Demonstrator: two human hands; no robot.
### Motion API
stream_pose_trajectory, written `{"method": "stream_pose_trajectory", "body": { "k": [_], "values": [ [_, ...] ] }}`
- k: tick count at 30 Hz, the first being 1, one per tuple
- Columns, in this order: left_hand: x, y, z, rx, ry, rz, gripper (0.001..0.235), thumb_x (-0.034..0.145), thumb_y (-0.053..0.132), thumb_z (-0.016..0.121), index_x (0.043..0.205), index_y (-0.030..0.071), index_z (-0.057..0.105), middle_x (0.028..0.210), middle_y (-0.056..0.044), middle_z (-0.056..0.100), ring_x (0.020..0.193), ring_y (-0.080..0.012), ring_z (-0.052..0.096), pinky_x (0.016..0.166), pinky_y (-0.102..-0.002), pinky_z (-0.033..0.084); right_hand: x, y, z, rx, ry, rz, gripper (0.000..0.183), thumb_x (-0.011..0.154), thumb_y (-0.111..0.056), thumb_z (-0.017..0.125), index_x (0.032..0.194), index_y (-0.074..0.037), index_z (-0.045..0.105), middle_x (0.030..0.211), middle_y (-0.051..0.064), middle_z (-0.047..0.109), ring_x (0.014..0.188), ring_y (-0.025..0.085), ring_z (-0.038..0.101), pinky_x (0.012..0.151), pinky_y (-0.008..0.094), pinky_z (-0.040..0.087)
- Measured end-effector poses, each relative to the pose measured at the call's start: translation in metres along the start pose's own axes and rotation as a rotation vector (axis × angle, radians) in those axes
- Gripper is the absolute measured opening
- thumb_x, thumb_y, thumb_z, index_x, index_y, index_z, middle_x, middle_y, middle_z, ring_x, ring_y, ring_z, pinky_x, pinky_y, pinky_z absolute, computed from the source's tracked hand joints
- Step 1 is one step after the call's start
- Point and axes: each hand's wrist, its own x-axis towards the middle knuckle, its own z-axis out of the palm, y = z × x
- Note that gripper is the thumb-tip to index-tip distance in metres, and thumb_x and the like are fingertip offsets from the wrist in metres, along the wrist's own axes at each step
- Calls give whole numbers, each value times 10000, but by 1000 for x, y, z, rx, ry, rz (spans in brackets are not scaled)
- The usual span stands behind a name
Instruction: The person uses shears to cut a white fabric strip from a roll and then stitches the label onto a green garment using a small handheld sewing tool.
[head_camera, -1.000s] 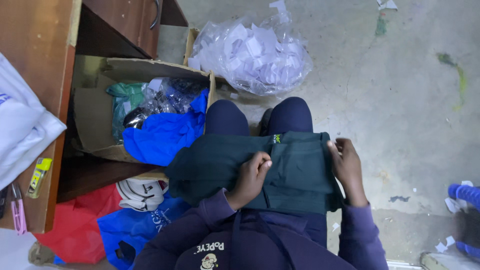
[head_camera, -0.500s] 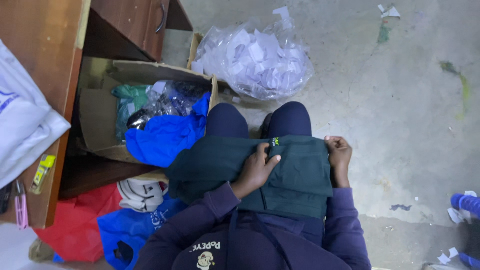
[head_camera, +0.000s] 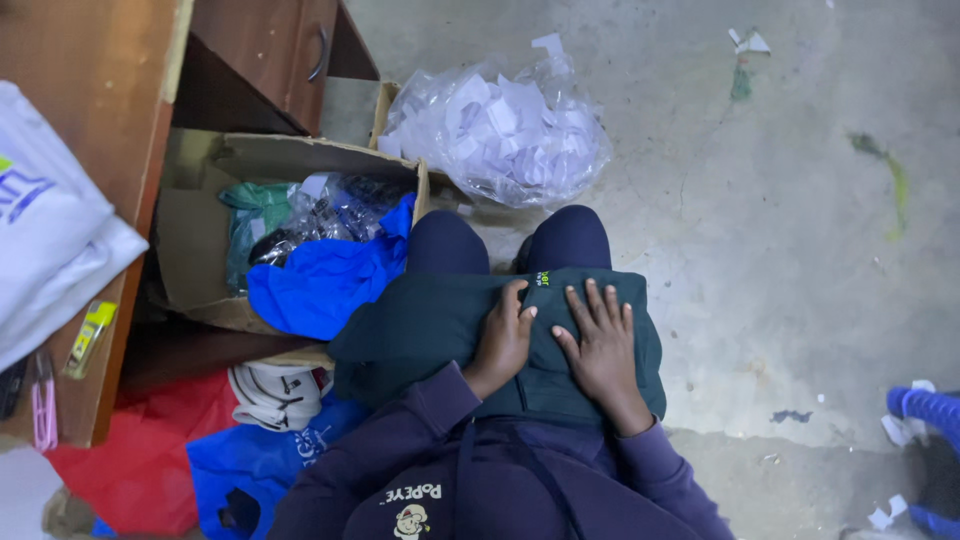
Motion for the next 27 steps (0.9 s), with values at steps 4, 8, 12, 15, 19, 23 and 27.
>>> {"method": "stream_pose_trajectory", "body": {
  "k": [4,8,12,15,19,23,27],
  "values": [
    [4,-18,1,256,-29,78,386,1072,162,605,1438,85,509,1220,-263,671,1017,-467,743,749,-509,664,1,-1,-1,-14,-61,87,699,1033,-596,543,1640,-265,441,1703,136,386,1564,464,307,1245,689,226],
    [4,-11,-35,471,87,181,415,1021,173,674,1407,80,556,1323,-245,627,980,-459,755,726,-505,675,-6,5,5,-84,-62,152,737,1020,-673,498,1659,-320,392,1724,99,353,1580,469,275,1224,743,197],
    [-23,-27,-103,443,257,188,194,1059,107,611,1234,67,687,1204,-173,647,1061,-398,740,837,-428,633,-26,-2,11,-237,-22,136,789,1008,-704,474,1665,-273,401,1707,168,385,1536,550,333,1163,788,260],
    [-56,-92,-139,894,346,28,211,1026,205,646,1202,95,687,1183,-128,648,1000,-325,726,823,-427,623,-39,6,25,-314,21,42,692,1049,-597,465,1670,-298,407,1719,153,386,1532,579,329,1154,811,250],
    [-126,-244,-153,1021,256,-47,213,916,46,520,1066,9,667,846,-237,691,697,-399,698,598,-526,572,-28,12,46,-310,93,-80,671,1003,-550,466,1642,-355,409,1764,23,335,1545,565,313,1151,799,221],
    [-178,-242,-144,652,-161,-65,204,858,-28,536,1040,-9,626,946,-247,693,822,-450,707,695,-550,557,-15,-7,53,-346,131,-156,718,1008,-651,420,1634,-301,454,1739,148,390,1561,563,325,1093,846,251],
    [-186,-205,-148,160,-150,-82,419,1006,-26,371,1373,-18,573,1325,-283,658,1181,-418,666,1022,-490,512,-7,-28,50,-324,105,-204,818,1009,-717,359,1670,-239,409,1730,124,399,1557,570,316,1088,870,212]
  ]
}}
